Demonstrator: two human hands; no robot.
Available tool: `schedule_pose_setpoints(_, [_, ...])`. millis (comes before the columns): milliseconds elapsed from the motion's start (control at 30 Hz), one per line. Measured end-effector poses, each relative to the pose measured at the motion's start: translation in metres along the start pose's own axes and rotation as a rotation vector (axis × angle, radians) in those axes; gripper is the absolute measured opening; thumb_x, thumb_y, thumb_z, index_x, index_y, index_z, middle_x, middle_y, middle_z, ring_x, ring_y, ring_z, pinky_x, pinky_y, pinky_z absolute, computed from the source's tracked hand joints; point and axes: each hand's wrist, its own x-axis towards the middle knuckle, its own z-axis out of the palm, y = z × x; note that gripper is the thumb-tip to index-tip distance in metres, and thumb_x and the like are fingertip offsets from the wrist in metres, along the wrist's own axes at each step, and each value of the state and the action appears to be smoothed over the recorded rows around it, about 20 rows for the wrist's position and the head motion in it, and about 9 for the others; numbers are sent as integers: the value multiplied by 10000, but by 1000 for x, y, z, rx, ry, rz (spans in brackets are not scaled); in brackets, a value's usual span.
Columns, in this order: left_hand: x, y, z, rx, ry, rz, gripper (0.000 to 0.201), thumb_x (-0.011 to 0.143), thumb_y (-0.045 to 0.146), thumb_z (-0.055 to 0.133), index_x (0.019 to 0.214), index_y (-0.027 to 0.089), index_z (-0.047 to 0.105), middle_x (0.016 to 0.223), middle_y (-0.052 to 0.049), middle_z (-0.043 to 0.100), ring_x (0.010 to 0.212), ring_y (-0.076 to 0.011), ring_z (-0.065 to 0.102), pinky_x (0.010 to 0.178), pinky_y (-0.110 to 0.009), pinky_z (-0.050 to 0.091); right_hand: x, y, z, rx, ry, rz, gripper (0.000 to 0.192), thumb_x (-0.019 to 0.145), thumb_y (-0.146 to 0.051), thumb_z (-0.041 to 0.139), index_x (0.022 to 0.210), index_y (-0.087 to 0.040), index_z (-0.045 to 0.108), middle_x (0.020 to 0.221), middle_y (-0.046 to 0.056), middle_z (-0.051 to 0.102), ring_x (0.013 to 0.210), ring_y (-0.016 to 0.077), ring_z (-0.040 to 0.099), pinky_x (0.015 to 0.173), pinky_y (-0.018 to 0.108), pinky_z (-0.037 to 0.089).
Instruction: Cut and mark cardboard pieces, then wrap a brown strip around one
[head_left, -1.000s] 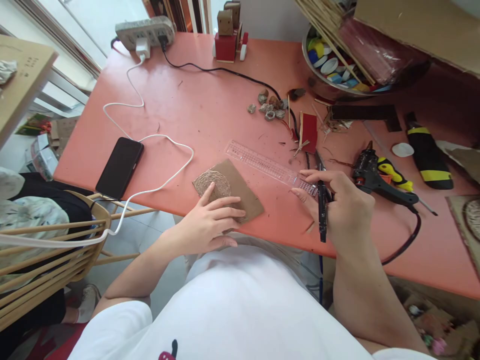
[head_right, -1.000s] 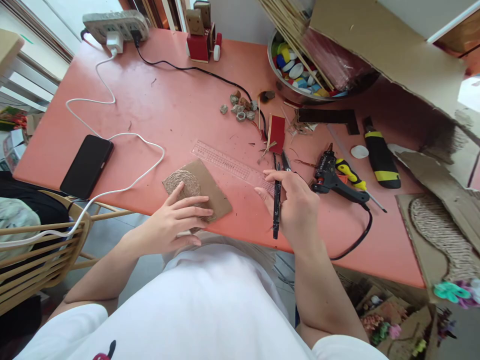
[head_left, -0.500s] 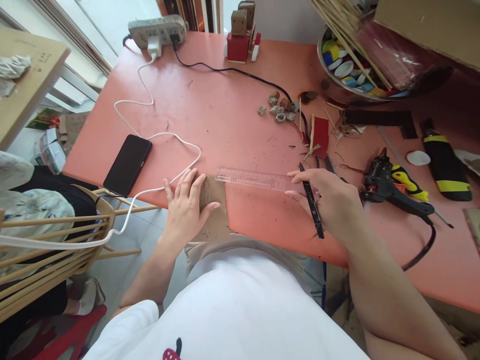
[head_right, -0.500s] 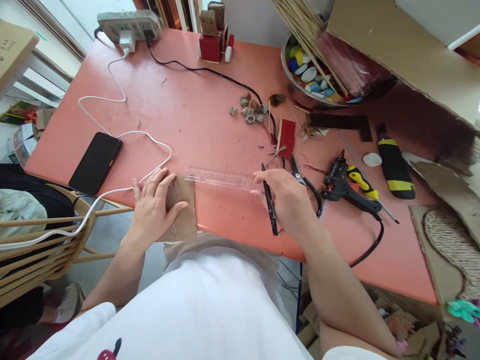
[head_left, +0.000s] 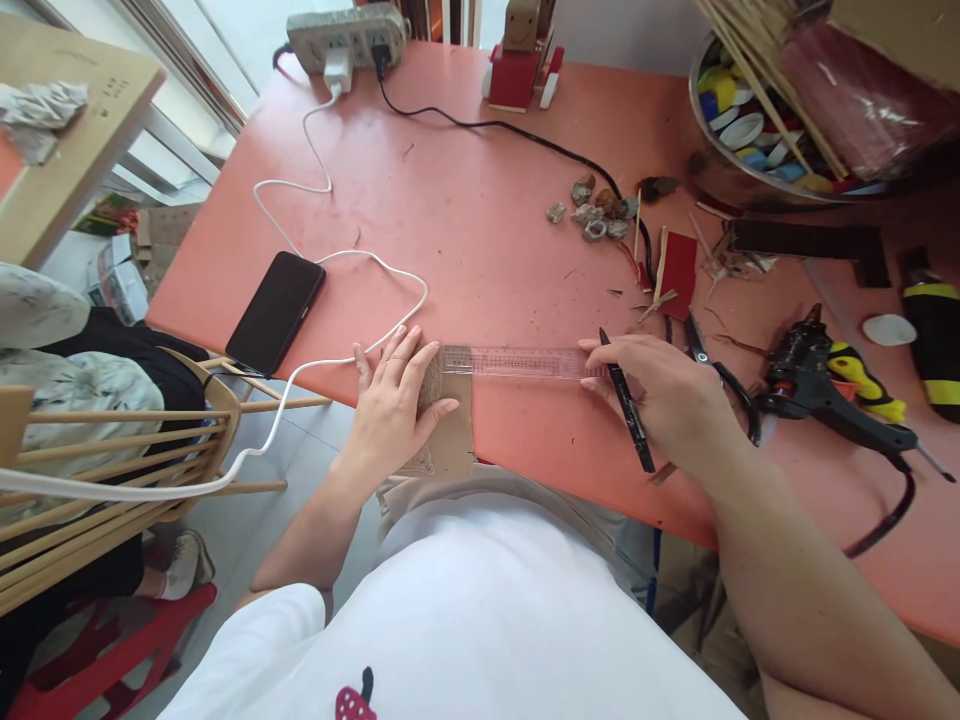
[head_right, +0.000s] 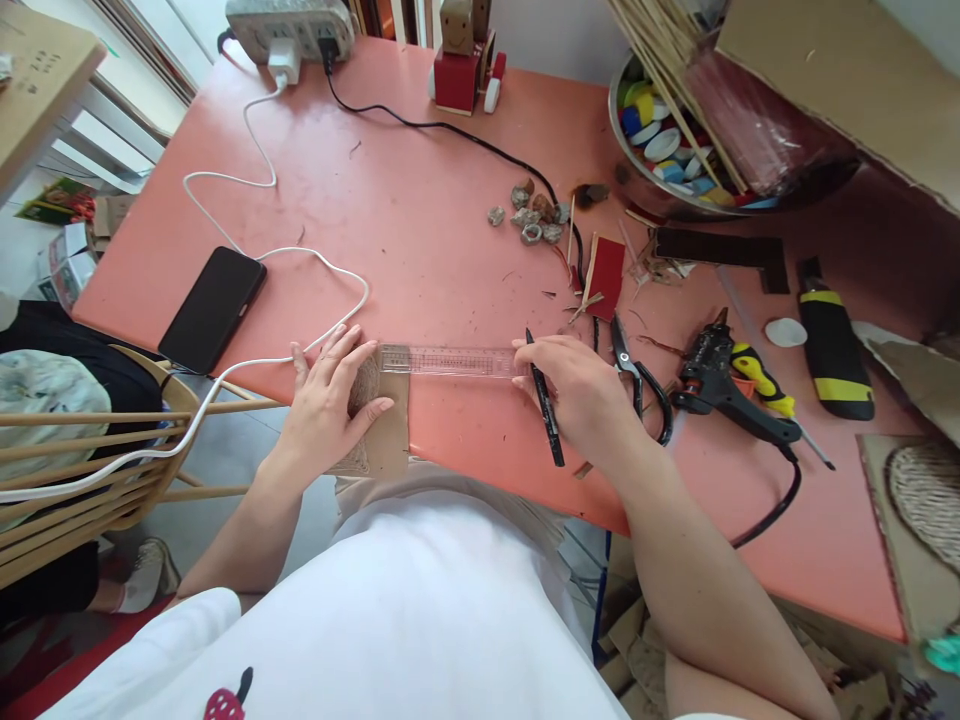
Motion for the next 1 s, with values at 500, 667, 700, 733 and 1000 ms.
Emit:
schedule_pose_setpoints(500, [0,-4,2,-24,-20,29,571,1096,540,548,1563,212,542,1724,-240,524,1686,-381,399,1367,-697,336,4,-3,-8,61,-19,61,119,1012,-290,672,893,-296,667,1040,57,870,1020,299,861,848,415,708])
schedule_pose_setpoints(667, [0,-3,1,-28,-18,50,566,1106,522,526,1572,201,530,1712,-233,543,1662,-357,454,1375,-669,342,2,-2,-5,39,-33,70,124,1032,-267,637,928,-334,648,1094,21,859,1050,298,850,867,445,717])
schedule_pose_setpoints(700, [1,-3,1,-27,-20,46,565,1106,523,527,1573,205,529,1712,-228,545,1660,-353,459,1376,-665,341,1,-2,-5,32,-32,63,125,1038,-259,636,943,-340,646,1119,19,858,1052,295,849,872,443,719])
schedule_pose_setpoints(733, [1,-2,0,-26,-23,39,562,1105,524,528,1572,211,531,1713,-223,546,1661,-351,459,1377,-663,339,1,-2,-4,23,-31,53,127,1042,-252,639,955,-343,643,1132,19,857,1051,293,848,874,439,720])
schedule_pose_setpoints(1000, [2,3,-2,-47,-38,-7,525,1086,484,587,1568,279,567,1737,-185,528,1688,-371,405,1376,-691,321,2,-1,-4,-30,-15,-19,150,1038,-210,645,936,-318,656,1118,37,873,1028,300,848,850,429,720])
